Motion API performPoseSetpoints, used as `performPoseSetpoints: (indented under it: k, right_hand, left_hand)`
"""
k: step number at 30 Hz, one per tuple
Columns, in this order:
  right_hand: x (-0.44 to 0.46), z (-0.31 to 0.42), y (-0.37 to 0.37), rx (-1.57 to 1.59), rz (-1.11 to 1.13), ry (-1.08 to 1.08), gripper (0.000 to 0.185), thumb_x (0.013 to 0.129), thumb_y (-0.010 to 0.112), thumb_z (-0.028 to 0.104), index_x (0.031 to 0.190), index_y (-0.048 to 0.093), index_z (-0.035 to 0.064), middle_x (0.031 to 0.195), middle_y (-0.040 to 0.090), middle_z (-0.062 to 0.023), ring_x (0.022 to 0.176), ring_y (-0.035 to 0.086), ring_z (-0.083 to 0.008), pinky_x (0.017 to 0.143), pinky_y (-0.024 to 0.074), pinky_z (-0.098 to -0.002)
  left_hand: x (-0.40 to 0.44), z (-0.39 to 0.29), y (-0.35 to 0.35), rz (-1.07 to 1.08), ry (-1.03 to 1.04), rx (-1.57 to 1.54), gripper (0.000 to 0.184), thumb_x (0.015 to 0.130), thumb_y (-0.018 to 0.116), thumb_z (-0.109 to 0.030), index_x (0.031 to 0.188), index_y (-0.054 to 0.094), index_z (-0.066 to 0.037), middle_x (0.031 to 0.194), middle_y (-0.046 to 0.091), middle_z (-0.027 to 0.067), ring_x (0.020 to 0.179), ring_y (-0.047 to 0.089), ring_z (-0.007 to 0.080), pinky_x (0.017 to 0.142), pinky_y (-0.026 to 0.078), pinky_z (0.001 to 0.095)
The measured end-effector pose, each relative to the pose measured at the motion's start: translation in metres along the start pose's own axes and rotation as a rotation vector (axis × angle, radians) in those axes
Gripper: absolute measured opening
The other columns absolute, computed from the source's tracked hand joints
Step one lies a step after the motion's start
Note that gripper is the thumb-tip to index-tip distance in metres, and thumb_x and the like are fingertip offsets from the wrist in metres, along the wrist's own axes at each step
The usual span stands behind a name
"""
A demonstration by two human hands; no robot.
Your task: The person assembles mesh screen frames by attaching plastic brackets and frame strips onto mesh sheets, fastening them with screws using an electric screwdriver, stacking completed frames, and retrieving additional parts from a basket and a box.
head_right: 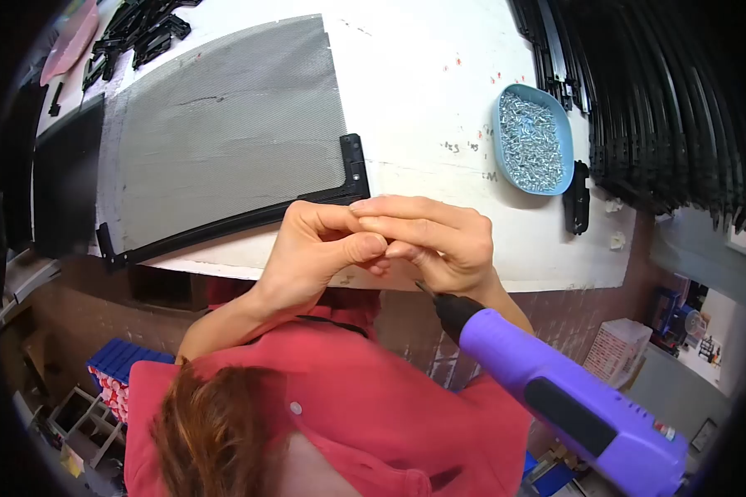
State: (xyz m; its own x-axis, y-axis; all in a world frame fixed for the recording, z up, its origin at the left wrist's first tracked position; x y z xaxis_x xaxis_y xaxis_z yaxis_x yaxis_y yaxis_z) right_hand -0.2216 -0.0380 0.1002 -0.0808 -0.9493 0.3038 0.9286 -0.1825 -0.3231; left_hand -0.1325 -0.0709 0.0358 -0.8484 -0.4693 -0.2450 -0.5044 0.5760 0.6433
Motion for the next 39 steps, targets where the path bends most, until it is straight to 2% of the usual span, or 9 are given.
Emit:
performPoseSetpoints:
  k: [3,6,11,14,18,22,25,34,39]
  right_hand:
    - [-0.003,-0.011,0.014,0.346,0.149,0.134,0.054,0.093,0.046,0.044,0.101,0.067,-0.0047,0.105,0.064,-0.0229,0.107,0.059,-0.0339,0.092,0.0467,-0.0411]
    - [-0.016,-0.002,-0.01,0.927,0.221,0.121,0.086,0.08,0.044,0.072,0.123,0.055,-0.0016,0.13,0.047,-0.027,0.126,0.04,-0.0438,0.104,0.0309,-0.0532]
    - [-0.022,0.114,-0.036,0.799,0.32,-0.364,0.028,0.078,0.072,0.003,0.104,0.061,0.0025,0.084,0.066,-0.024,0.065,0.067,-0.0261,0.058,0.0569,-0.0329]
    - [-0.006,0.113,-0.036,0.752,0.225,-0.356,0.035,0.072,0.08,0.014,0.099,0.058,0.0042,0.075,0.066,-0.0172,0.05,0.06,-0.0184,0.046,0.0499,-0.0245]
    - [0.028,0.083,-0.035,0.899,-0.085,-0.215,0.037,0.064,0.084,0.018,0.092,0.06,0.0135,0.095,0.048,-0.0057,0.076,0.053,-0.015,0.079,0.0481,-0.0329]
    - [0.04,0.082,-0.005,0.798,0.208,-0.109,0.047,0.066,0.084,0.023,0.099,0.051,0.013,0.097,0.048,-0.0043,0.078,0.06,-0.0175,0.088,0.0503,-0.0421]
    - [0.046,0.091,0.007,0.706,0.365,-0.139,0.054,0.071,0.081,0.022,0.109,0.044,0.0111,0.076,0.057,-0.0017,0.063,0.063,-0.0143,0.074,0.0564,-0.0335]
    - [0.052,0.12,0.012,0.528,0.284,-0.238,0.03,0.059,0.087,0.013,0.083,0.071,0.0184,0.096,0.043,-0.0013,0.089,0.053,-0.0099,0.071,0.062,-0.0313]
    - [0.049,0.108,0.016,0.69,0.306,-0.243,0.041,0.073,0.079,0.019,0.103,0.054,0.0073,0.073,0.063,-0.007,0.049,0.062,-0.0134,0.049,0.0549,-0.0225]
  left_hand:
    - [-0.008,-0.009,-0.005,-0.017,0.163,0.137,0.01,0.083,0.064,-0.002,0.087,0.069,0.005,0.078,0.067,0.0096,0.071,0.062,0.0116,0.063,0.052,0.0231]
    - [-0.036,-0.036,0.01,0.24,0.614,0.718,0.013,0.073,0.068,-0.001,0.085,0.064,0.002,0.072,0.061,0.0099,0.063,0.059,0.0222,0.056,0.046,0.03]
    - [-0.058,-0.026,-0.003,0.19,0.751,0.886,0.023,0.062,0.065,0.011,0.083,0.065,0.002,0.078,0.063,0.0117,0.065,0.061,0.022,0.055,0.049,0.0293]
    - [-0.05,-0.023,-0.006,0.173,0.713,0.836,0.03,0.061,0.062,0.014,0.088,0.067,0.001,0.079,0.063,0.0115,0.066,0.061,0.0205,0.055,0.049,0.0275]
    - [-0.049,-0.019,-0.019,0.121,0.644,0.748,0.023,0.068,0.065,0.011,0.089,0.065,0.001,0.079,0.061,0.0084,0.069,0.061,0.02,0.057,0.05,0.0273]
    - [-0.048,-0.024,-0.029,0.067,0.651,0.679,0.022,0.069,0.06,0.014,0.088,0.064,0.003,0.08,0.061,0.01,0.069,0.061,0.0192,0.058,0.049,0.026]
    - [-0.045,-0.022,-0.032,0.066,0.601,0.662,0.019,0.072,0.057,0.015,0.086,0.062,0.004,0.079,0.061,0.0103,0.068,0.059,0.019,0.058,0.048,0.0266]
    - [-0.041,-0.016,-0.04,0.059,0.533,0.577,0.015,0.076,0.052,0.013,0.085,0.06,0.003,0.075,0.058,0.01,0.063,0.054,0.0178,0.055,0.043,0.0261]
    - [-0.04,-0.016,-0.04,0.073,0.558,0.583,0.015,0.075,0.053,0.013,0.085,0.06,0.003,0.072,0.057,0.0095,0.06,0.052,0.017,0.053,0.04,0.0264]
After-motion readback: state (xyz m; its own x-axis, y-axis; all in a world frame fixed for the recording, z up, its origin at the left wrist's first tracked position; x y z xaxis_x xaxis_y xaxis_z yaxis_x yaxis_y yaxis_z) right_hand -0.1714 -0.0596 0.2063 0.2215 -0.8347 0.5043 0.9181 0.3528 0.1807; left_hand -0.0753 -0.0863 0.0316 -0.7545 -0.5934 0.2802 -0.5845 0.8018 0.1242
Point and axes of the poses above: each hand's wrist, its own x-axis towards the middle knuckle, its own y-axis out of the palm, z = x × y, the point moved 9 cm from there along x, towards the middle knuckle
